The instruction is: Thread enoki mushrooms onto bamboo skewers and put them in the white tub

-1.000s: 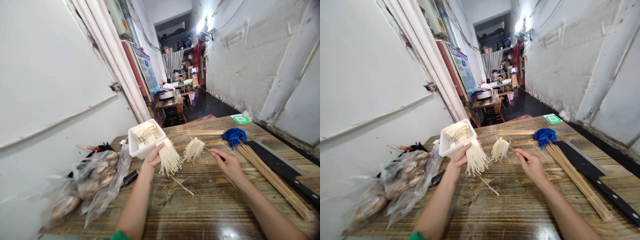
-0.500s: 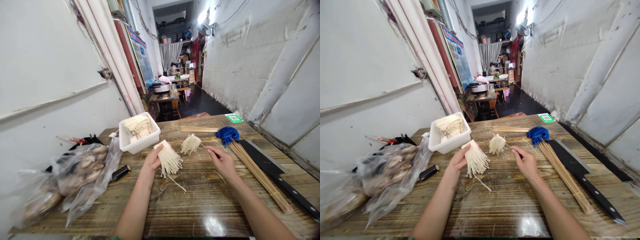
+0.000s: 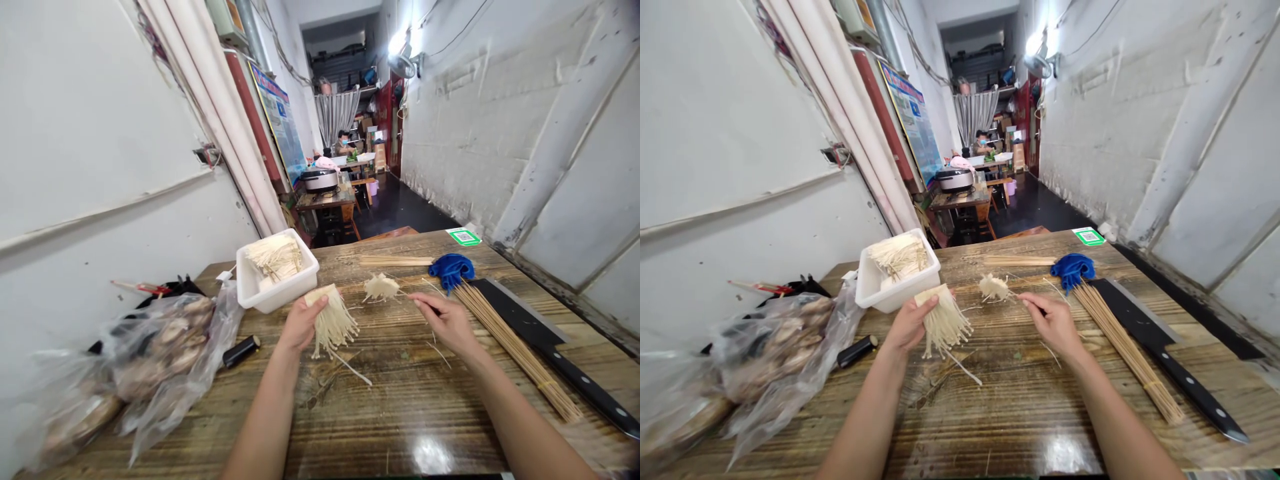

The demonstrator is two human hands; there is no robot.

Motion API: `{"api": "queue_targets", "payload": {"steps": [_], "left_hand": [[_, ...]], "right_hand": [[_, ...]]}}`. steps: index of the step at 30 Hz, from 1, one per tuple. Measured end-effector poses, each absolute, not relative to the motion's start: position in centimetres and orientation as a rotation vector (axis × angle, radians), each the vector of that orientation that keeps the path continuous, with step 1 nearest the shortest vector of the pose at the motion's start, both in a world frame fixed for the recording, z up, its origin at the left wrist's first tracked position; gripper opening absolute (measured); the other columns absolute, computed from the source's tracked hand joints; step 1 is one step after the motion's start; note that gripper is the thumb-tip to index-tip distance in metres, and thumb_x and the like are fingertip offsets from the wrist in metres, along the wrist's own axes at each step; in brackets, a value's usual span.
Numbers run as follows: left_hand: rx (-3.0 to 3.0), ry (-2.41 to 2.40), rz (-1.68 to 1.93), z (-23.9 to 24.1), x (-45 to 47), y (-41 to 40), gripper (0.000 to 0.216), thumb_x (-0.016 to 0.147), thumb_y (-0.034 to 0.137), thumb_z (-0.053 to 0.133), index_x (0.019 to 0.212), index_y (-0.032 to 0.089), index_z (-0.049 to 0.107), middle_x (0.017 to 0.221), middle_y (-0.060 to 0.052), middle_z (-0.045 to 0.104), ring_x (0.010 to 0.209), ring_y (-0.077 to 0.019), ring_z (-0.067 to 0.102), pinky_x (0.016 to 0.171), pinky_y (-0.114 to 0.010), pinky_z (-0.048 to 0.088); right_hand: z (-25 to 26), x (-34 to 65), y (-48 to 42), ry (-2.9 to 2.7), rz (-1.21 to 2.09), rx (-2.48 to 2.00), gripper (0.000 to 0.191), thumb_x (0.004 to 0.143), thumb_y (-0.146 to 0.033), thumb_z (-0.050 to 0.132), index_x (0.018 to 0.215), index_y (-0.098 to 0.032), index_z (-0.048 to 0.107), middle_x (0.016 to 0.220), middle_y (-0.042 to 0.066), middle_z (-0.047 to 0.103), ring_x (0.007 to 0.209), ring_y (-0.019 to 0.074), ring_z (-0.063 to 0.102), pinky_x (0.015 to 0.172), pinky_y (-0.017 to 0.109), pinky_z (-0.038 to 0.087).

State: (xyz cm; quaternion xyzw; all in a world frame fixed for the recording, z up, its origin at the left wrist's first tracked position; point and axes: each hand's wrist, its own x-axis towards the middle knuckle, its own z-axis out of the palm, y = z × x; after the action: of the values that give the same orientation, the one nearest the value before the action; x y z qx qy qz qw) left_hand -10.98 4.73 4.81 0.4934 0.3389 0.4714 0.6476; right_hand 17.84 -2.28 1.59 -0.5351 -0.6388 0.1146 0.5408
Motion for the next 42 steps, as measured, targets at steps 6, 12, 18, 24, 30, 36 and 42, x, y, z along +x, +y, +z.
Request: {"api": "queue_targets", "payload": {"steps": [6,12,18,24,30,36,42], "left_hand": [[1.212,0.739,0.973,5.0,-11.0,4.2,0.04,0.072,0.037,0.076,0.103,0.012,0.07,0.103,-0.013,0.071,0.093,-0.0256,0.066,0.087,-0.036,0.05],[1.128,0.667,0.814,5.2,-10.6,3.9,0.041,0.071,0.037,0.076,0.101,0.01,0.071,0.097,-0.014,0.072,0.09,-0.0262,0.067,0.087,-0.035,0.05],[1.095,0.653,0.789,4.8,-10.5,4.1,0.039,0.07,0.035,0.078,0.1,0.01,0.072,0.094,-0.014,0.072,0.086,-0.0246,0.068,0.081,-0.032,0.05],[1.097,0.635,0.777,4.6,-10.6,4.3,0.038,0.072,0.033,0.076,0.101,0.01,0.072,0.094,-0.013,0.072,0.085,-0.0236,0.068,0.08,-0.031,0.05],[1.092,0.622,0.768,4.6,-10.8,4.3,0.036,0.073,0.033,0.075,0.1,0.009,0.072,0.093,-0.014,0.072,0.084,-0.0234,0.068,0.079,-0.03,0.05],[1.042,0.664,0.735,5.0,-10.9,4.3,0.042,0.066,0.033,0.08,0.099,0.007,0.072,0.09,-0.015,0.072,0.08,-0.0234,0.068,0.077,-0.032,0.051],[1.037,0.67,0.731,5.0,-10.5,4.1,0.042,0.064,0.032,0.082,0.096,0.008,0.073,0.086,-0.014,0.073,0.076,-0.0206,0.066,0.073,-0.029,0.051]], "right_hand": [[2.4,17.2,-3.2,-1.767,0.346,-1.247,0.025,0.089,-0.031,0.05,0.099,-0.024,0.072,0.098,0.003,0.073,0.09,0.0192,0.069,0.08,0.03,0.055],[2.1,16.6,-3.5,-1.888,0.36,-1.24,0.025,0.09,-0.028,0.049,0.102,-0.026,0.071,0.101,0.002,0.072,0.09,0.0187,0.069,0.079,0.029,0.055],[1.5,16.7,-3.4,-1.899,0.323,-1.268,0.026,0.09,-0.027,0.047,0.105,-0.027,0.069,0.104,0.001,0.071,0.093,0.0185,0.068,0.079,0.029,0.054],[1.7,16.7,-3.5,-1.922,0.319,-1.277,0.028,0.091,-0.026,0.046,0.106,-0.026,0.069,0.105,0.002,0.071,0.093,0.0184,0.068,0.08,0.03,0.054],[1.9,16.7,-3.4,-1.932,0.292,-1.281,0.028,0.09,-0.026,0.046,0.105,-0.026,0.07,0.102,0.002,0.072,0.09,0.0186,0.069,0.077,0.029,0.055],[2.2,16.7,-3.5,-1.968,0.319,-1.274,0.028,0.091,-0.025,0.046,0.105,-0.023,0.07,0.101,0.004,0.073,0.089,0.0175,0.069,0.078,0.027,0.054],[2.4,16.8,-3.5,-1.987,0.337,-1.251,0.028,0.091,-0.024,0.046,0.105,-0.023,0.07,0.101,0.003,0.073,0.089,0.0171,0.069,0.078,0.026,0.054]]}}
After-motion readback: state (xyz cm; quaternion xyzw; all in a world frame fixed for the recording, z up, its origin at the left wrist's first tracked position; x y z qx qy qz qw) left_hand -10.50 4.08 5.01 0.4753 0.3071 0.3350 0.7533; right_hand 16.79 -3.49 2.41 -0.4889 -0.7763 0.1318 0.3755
